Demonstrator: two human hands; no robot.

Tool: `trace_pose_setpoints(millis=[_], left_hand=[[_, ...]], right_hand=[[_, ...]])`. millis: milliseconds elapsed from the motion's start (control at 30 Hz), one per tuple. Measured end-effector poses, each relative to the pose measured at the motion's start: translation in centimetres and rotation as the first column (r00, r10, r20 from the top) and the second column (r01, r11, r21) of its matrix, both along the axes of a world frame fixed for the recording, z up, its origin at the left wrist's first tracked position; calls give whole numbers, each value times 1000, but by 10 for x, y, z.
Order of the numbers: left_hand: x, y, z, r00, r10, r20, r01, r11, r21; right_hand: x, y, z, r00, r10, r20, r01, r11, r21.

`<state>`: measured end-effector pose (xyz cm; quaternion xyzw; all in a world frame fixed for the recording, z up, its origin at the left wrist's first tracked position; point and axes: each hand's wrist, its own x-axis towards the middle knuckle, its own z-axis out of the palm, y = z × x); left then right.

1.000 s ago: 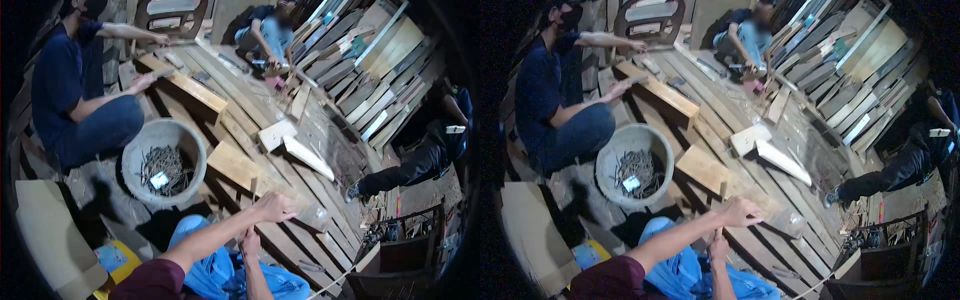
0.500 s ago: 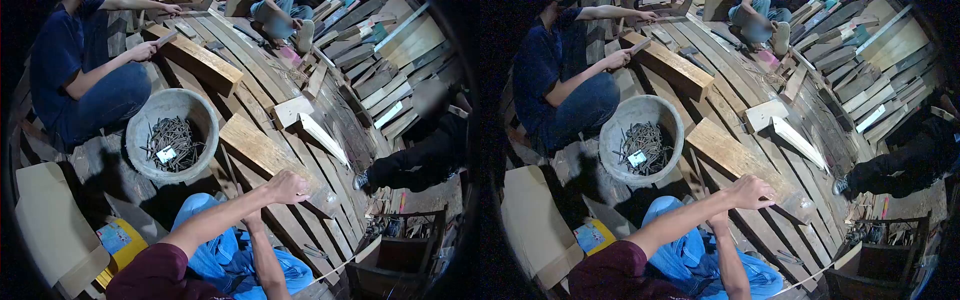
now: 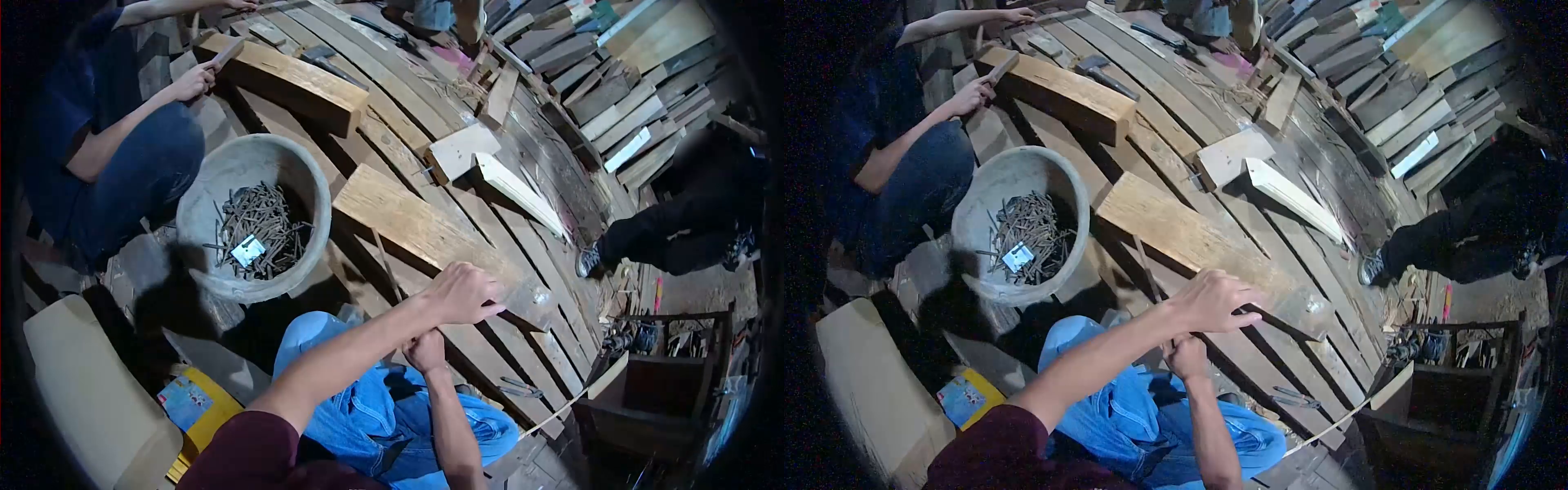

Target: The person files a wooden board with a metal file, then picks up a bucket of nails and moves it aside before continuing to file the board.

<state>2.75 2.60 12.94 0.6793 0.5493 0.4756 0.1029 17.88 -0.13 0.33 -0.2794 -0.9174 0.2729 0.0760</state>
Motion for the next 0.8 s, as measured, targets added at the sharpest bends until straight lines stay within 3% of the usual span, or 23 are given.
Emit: trace_pose_setpoints(millis=[67,233,467,500,800], left_hand=[[4,0,-2,999,-15,-42,15,1000,1],[12,0,-6,991,-90,-98,80,991,-106],[19,4,-18,982,-126,-144,104,984,-146],[20,4,-18,978,-135,-156,109,980,-169],[23,4,-17,961,-192,-200,139,957,-253]], right_hand=[[19,-11,-1,992,-50,113,45,998,51],[42,-34,-15,984,-167,-57,165,986,-32],[38,-31,-30,990,-121,71,127,988,-83],[34,-33,-31,990,-116,-79,107,988,-113],[32,-33,-34,997,-70,38,74,987,-141]])
